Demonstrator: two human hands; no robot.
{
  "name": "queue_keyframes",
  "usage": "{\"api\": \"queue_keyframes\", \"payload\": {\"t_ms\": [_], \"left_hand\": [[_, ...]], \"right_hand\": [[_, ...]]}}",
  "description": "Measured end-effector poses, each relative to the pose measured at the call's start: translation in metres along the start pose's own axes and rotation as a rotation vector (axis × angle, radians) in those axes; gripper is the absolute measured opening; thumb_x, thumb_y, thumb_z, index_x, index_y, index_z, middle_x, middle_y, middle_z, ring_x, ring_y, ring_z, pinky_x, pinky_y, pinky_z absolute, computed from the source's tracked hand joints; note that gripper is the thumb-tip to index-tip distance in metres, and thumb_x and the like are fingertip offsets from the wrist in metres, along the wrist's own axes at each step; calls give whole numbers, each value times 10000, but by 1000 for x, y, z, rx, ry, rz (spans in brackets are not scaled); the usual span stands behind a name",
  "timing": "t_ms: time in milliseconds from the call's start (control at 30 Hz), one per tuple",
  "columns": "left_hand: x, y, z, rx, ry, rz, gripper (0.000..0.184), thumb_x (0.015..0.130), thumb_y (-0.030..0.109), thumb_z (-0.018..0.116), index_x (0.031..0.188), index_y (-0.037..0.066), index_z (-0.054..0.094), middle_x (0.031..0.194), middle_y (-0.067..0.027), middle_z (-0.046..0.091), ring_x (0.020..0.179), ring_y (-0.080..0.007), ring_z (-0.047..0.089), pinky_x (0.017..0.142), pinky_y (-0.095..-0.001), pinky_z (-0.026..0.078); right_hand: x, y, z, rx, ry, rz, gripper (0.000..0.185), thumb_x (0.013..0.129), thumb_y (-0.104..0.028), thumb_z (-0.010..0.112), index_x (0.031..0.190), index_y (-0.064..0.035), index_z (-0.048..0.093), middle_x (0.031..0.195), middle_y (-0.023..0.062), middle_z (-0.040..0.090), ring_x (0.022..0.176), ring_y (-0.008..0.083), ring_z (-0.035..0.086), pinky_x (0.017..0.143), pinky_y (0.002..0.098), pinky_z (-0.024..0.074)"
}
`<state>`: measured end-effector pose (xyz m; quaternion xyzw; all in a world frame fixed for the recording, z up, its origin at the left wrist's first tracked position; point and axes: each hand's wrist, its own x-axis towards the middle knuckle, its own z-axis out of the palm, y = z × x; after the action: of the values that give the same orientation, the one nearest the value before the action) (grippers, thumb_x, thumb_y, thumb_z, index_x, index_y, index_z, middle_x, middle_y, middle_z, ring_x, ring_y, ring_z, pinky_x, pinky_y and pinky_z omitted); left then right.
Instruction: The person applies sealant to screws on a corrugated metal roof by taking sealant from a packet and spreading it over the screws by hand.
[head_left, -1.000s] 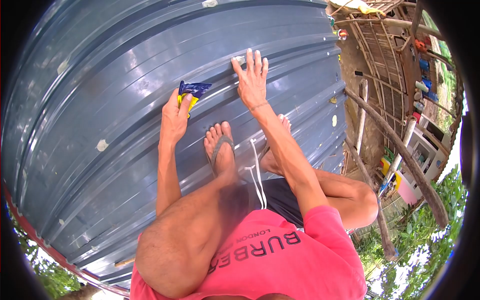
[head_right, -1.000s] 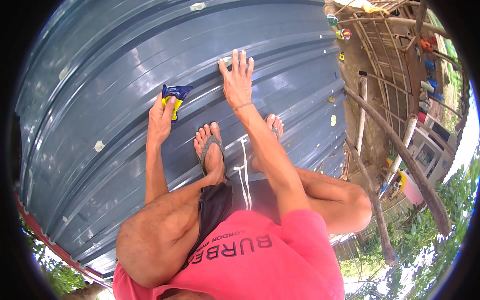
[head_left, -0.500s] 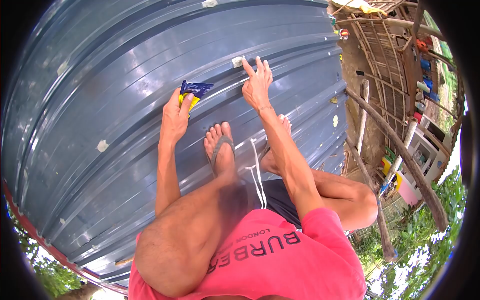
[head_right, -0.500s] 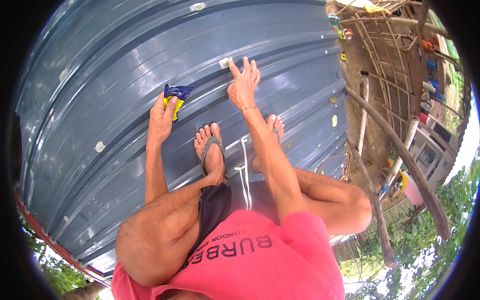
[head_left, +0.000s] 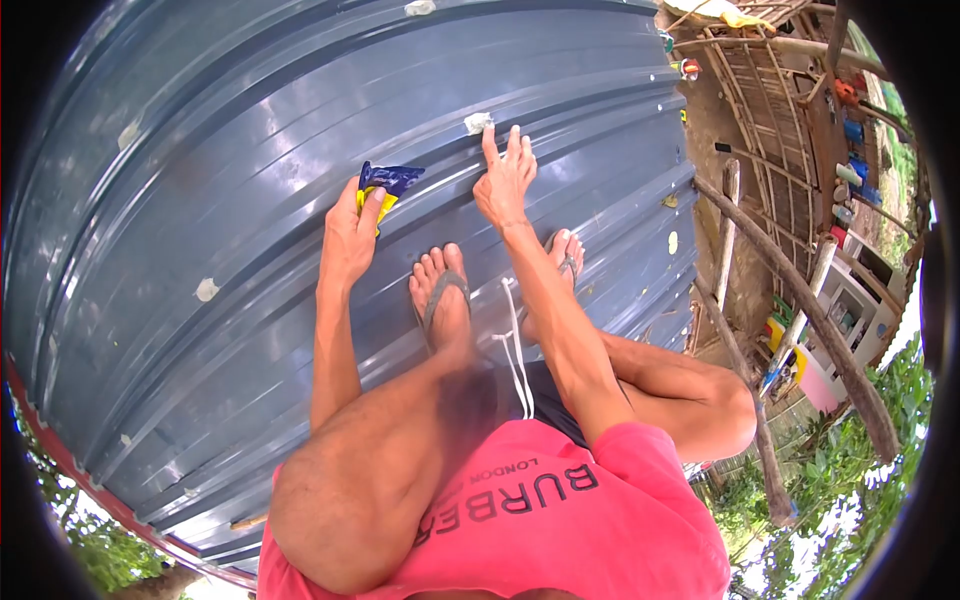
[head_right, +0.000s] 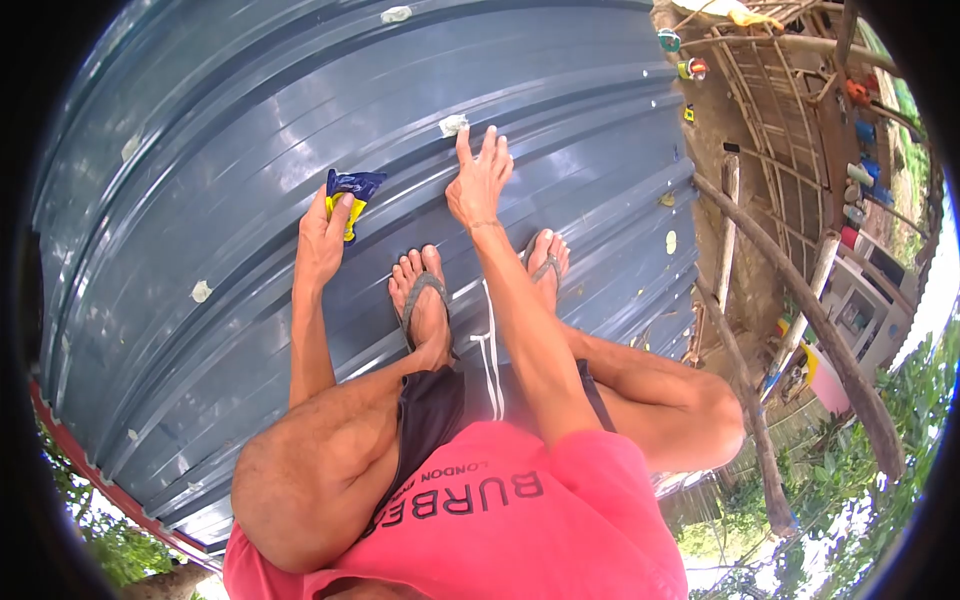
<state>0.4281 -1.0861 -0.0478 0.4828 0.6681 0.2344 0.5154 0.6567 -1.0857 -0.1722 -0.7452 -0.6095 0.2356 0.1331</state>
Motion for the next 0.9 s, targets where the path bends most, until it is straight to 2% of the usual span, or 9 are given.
{"api": "queue_keyframes", "payload": {"t_ms": [100,200,233,433,600,667,767,867,900], "left_hand": [[0,1,-1,-11,11,-18,292,1053,311,556,1144,38,610,740,-36,567,630,-113,506,590,-305,444],[-1,-1,0,-8,15,-15,297,1051,317,558,1123,33,607,728,-36,558,624,-115,503,584,-310,441],[0,-1,0,-3,18,-11,299,1051,320,559,1115,31,606,725,-36,555,623,-116,503,583,-312,440],[1,-1,0,28,22,-24,321,1050,327,561,1096,13,608,729,-38,558,643,-117,509,598,-318,446],[2,-2,0,-9,31,-18,305,1050,311,560,1098,17,625,767,-27,580,676,-99,511,601,-307,442],[7,-1,1,-38,-22,-29,296,1050,306,559,1086,22,631,777,-17,583,679,-91,511,599,-296,440],[17,2,5,-23,-81,-14,281,1053,299,553,1062,30,637,791,-3,585,673,-80,516,591,-280,439],[33,6,15,-105,-157,-20,281,1057,299,546,1047,33,636,781,1,583,656,-75,525,584,-278,445],[41,5,18,-113,-201,-40,267,1063,274,536,1045,29,641,798,-12,632,658,-75,564,583,-272,461]], "right_hand": [[-8,-15,13,-32,-5,31,839,770,76,548,1554,-131,335,1603,334,204,1474,523,203,1193,635,151],[-16,-27,15,-72,33,-38,836,774,69,567,1553,-133,340,1603,335,197,1469,527,210,1191,638,162],[-17,-28,14,-118,30,-47,799,818,49,565,1557,-162,345,1612,315,202,1474,512,220,1197,632,164],[-5,-3,-1,-300,122,-154,717,895,18,525,1554,-220,375,1626,266,235,1497,463,224,1214,609,156],[-3,57,-45,-396,136,51,740,874,12,536,1558,-223,380,1613,281,256,1495,462,238,1214,603,159],[0,101,-81,-446,203,162,757,858,1,549,1561,-221,377,1611,294,251,1496,461,240,1211,603,166],[19,161,-186,-545,408,263,812,825,-1,551,1584,-194,334,1594,322,261,1479,481,266,1201,582,216],[32,180,-324,-474,674,123,835,830,30,512,1610,-114,250,1564,325,315,1438,493,322,1185,504,306],[31,169,-365,-507,729,51,827,841,31,505,1612,-98,235,1558,315,333,1416,476,362,1170,490,329]]}}
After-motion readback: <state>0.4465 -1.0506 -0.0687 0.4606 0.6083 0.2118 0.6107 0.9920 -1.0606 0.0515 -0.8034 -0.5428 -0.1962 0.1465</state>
